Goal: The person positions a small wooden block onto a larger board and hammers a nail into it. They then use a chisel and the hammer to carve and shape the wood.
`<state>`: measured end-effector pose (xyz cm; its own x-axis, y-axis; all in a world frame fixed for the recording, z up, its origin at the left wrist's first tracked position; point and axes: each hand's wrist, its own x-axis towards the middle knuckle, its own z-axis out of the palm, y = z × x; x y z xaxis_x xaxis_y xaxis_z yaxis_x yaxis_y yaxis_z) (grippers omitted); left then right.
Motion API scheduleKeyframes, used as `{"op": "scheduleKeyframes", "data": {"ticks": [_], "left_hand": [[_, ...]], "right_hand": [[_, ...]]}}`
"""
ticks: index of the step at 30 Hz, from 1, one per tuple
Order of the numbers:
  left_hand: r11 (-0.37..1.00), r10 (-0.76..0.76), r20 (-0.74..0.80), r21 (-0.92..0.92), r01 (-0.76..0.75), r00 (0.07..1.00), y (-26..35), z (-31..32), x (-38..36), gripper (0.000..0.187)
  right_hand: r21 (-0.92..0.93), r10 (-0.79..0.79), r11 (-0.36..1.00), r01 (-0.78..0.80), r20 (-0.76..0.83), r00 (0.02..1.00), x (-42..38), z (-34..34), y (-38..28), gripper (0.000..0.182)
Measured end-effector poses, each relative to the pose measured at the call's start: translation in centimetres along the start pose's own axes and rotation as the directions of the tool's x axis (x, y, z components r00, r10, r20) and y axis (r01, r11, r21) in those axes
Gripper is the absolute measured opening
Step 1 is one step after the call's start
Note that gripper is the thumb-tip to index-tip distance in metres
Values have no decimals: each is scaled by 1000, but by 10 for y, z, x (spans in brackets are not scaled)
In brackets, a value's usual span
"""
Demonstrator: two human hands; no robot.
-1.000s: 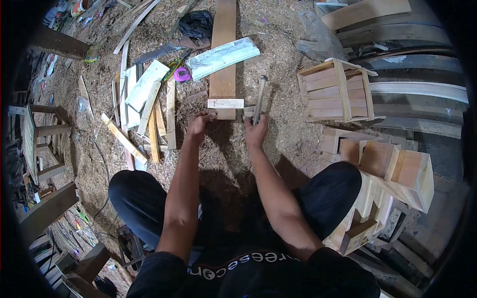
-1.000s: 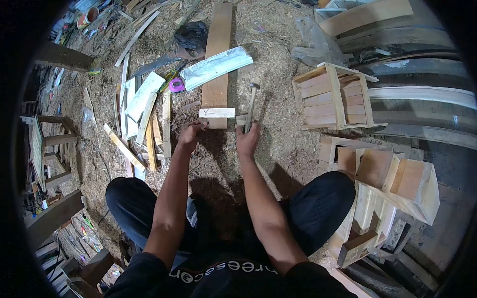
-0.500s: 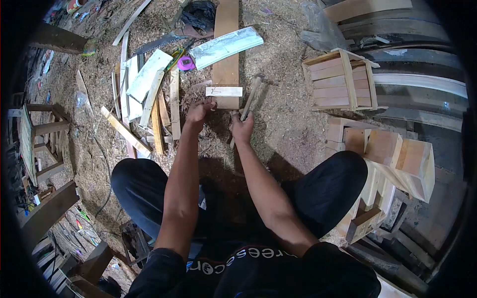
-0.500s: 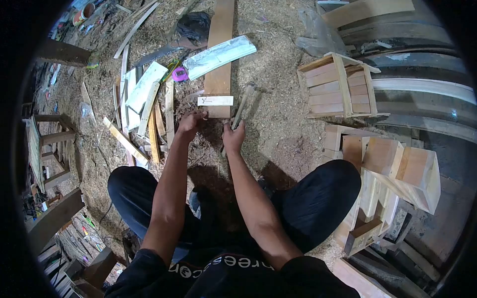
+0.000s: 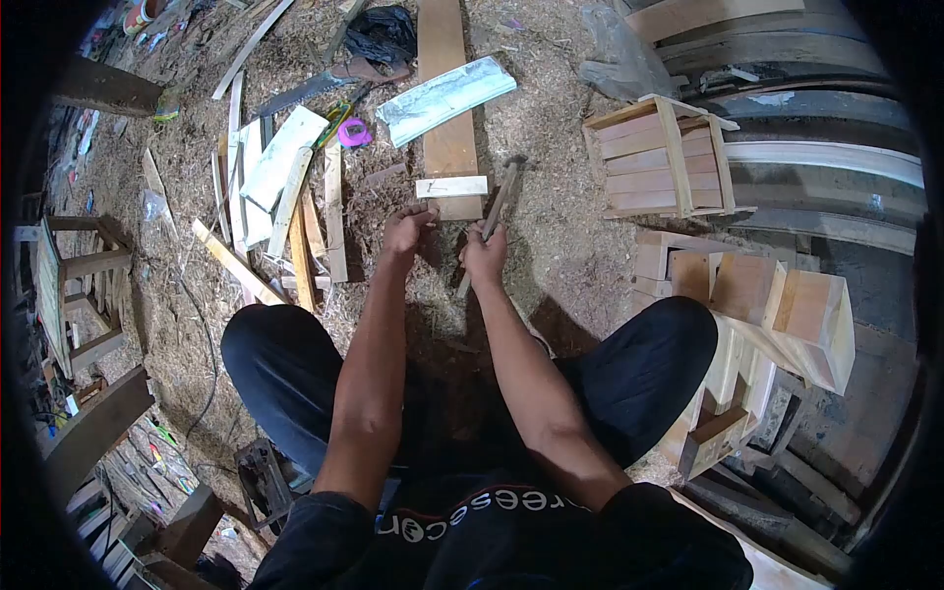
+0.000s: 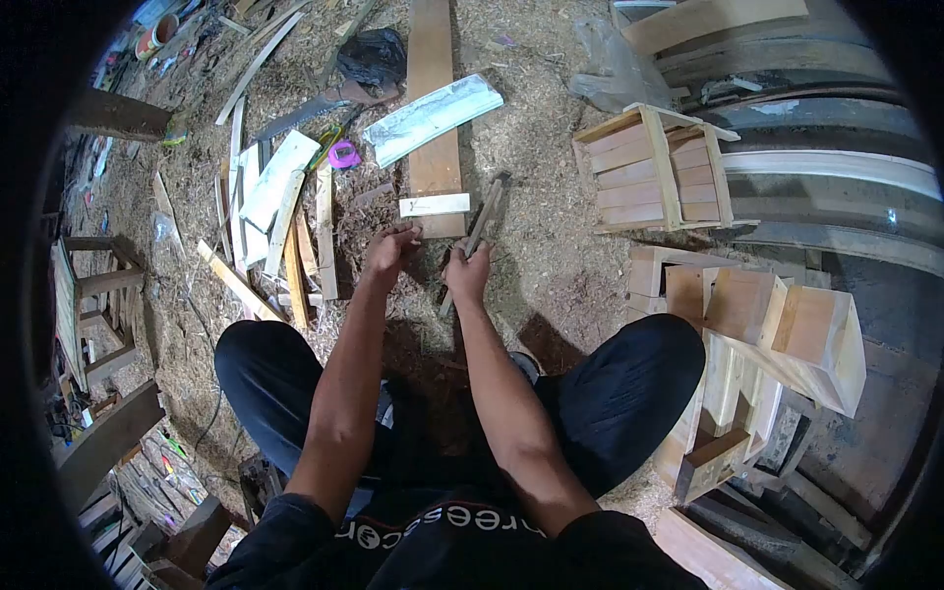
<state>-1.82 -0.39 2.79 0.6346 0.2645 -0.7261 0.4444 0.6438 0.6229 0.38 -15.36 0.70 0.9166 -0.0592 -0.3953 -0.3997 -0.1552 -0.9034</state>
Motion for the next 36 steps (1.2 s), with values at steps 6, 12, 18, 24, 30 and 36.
{"op": "scheduleKeyframes", "data": {"ticks": [6, 12, 18, 24, 30, 36], "left_hand": [[998, 0, 87, 65, -6, 996, 4, -20, 5, 23], [983, 95, -20, 157, -91, 995, -4, -12, 9, 25], [911, 288, -60, 326, -254, 956, 14, -28, 14, 36], [871, 374, -113, 385, -306, 920, 14, -24, 43, 39], [896, 359, -174, 340, -286, 917, 5, -6, 41, 34], [870, 390, -250, 416, -266, 886, 15, 7, 14, 32]], "right_hand": [[134, 129, 978, -157, 200, 971, -9, -2, -11, 17], [-61, -13, 998, 12, -20, 1000, -3, -5, 0, 23], [-414, -375, 855, 312, -79, 924, -7, -14, -40, 24], [-445, -523, 764, 468, -2, 852, 21, 0, -62, 45], [-393, -256, 892, 222, -34, 966, 43, -2, -50, 48], [-347, -333, 895, 282, -96, 938, 56, 4, -30, 38]]}}
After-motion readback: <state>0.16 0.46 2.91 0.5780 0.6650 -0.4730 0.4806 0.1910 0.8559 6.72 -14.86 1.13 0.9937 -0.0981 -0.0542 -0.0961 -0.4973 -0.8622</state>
